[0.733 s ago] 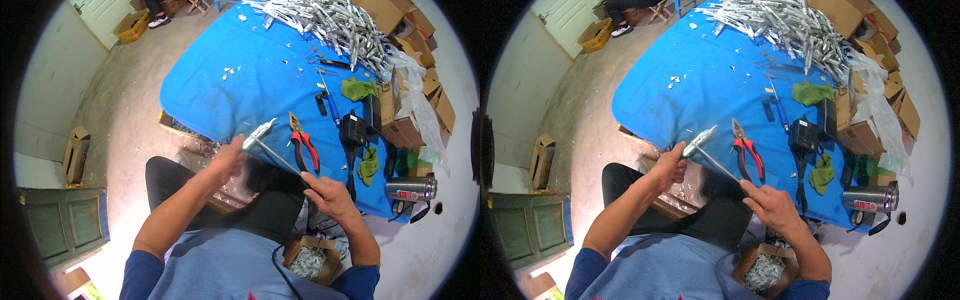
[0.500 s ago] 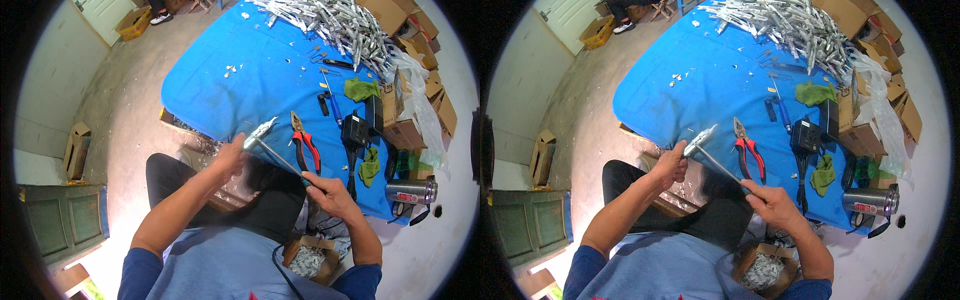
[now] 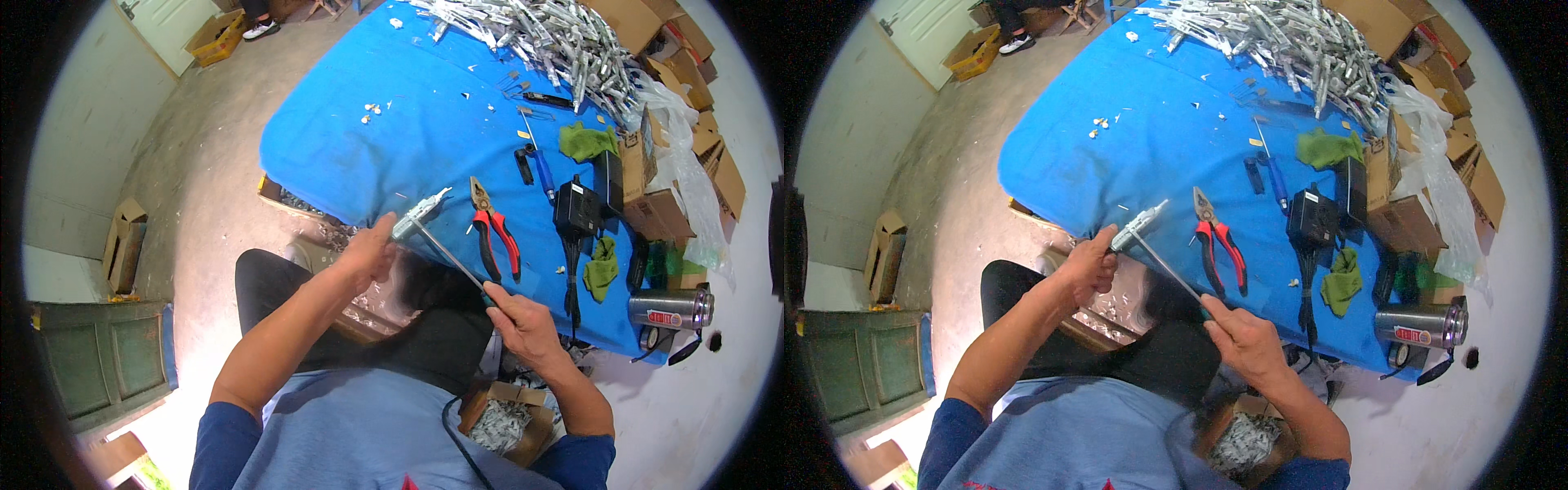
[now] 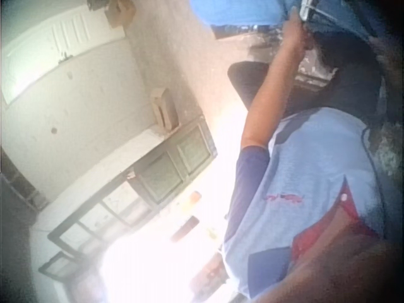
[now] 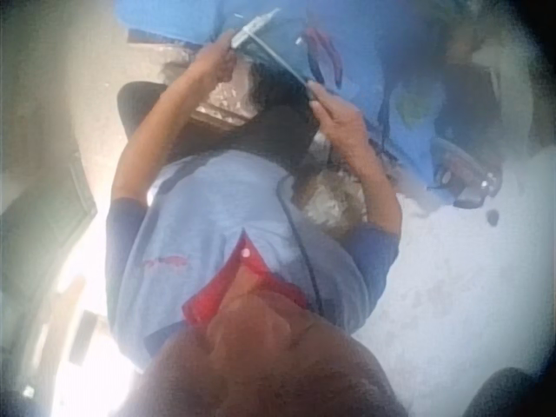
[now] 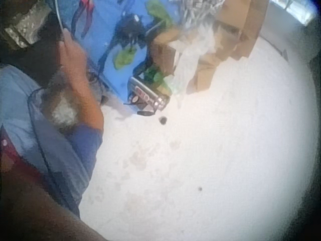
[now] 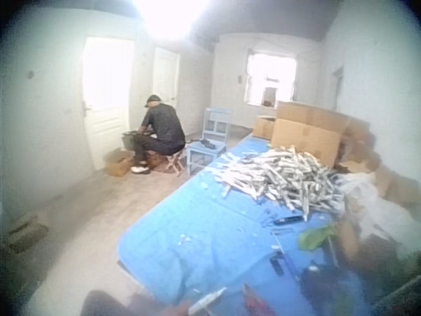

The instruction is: The person handles several metal lighting fixtures, picks up a screwdriver, and inserts it into the base of a fixture to tighten internal screws.

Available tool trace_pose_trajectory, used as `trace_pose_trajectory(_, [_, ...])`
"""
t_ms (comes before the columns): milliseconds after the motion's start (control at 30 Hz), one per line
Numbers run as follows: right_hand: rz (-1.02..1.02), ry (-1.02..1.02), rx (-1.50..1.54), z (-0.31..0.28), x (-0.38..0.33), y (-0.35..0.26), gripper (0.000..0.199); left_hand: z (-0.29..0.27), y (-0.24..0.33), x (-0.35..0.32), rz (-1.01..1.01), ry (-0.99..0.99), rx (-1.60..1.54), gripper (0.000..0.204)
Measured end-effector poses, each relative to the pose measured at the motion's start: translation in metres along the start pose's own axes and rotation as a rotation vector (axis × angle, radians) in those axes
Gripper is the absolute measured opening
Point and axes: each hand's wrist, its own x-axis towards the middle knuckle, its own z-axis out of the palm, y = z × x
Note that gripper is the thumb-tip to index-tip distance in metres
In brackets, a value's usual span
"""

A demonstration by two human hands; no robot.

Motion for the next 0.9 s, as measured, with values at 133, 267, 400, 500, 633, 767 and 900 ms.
trace_pose_trajectory(133, [-0.014,0.001,-0.174,-0.004,-0.002,-0.004,0.044,0.006,0.007,-0.007,-0.036,-0.032,-0.027,0.049])
trace_pose_trajectory(267, [-0.027,-0.030,-0.218,-0.003,-0.004,-0.005,0.044,0.008,0.004,-0.005,-0.031,0.001,-0.036,0.055])
trace_pose_trajectory(400, [0.001,-0.101,-0.138,-0.013,0.003,-0.005,0.042,0.006,0.002,-0.002,-0.018,-0.002,-0.024,0.057])
trace_pose_trajectory(500, [0.053,-0.146,0.003,-0.020,0.010,-0.005,0.041,0.006,0.002,-0.002,-0.024,-0.005,-0.013,0.058])
trace_pose_trajectory(633, [0.216,-0.230,0.247,-0.026,0.015,-0.002,0.042,0.009,0.004,-0.004,-0.018,0.004,-0.008,0.058])
trace_pose_trajectory(767, [0.389,-0.292,0.467,-0.025,0.012,0.003,0.040,0.007,0.002,-0.004,-0.021,-0.010,-0.017,0.056])
trace_pose_trajectory(900, [0.653,-0.364,0.791,-0.035,0.023,0.002,0.039,0.006,0.003,-0.004,-0.004,0.001,-0.015,0.054])
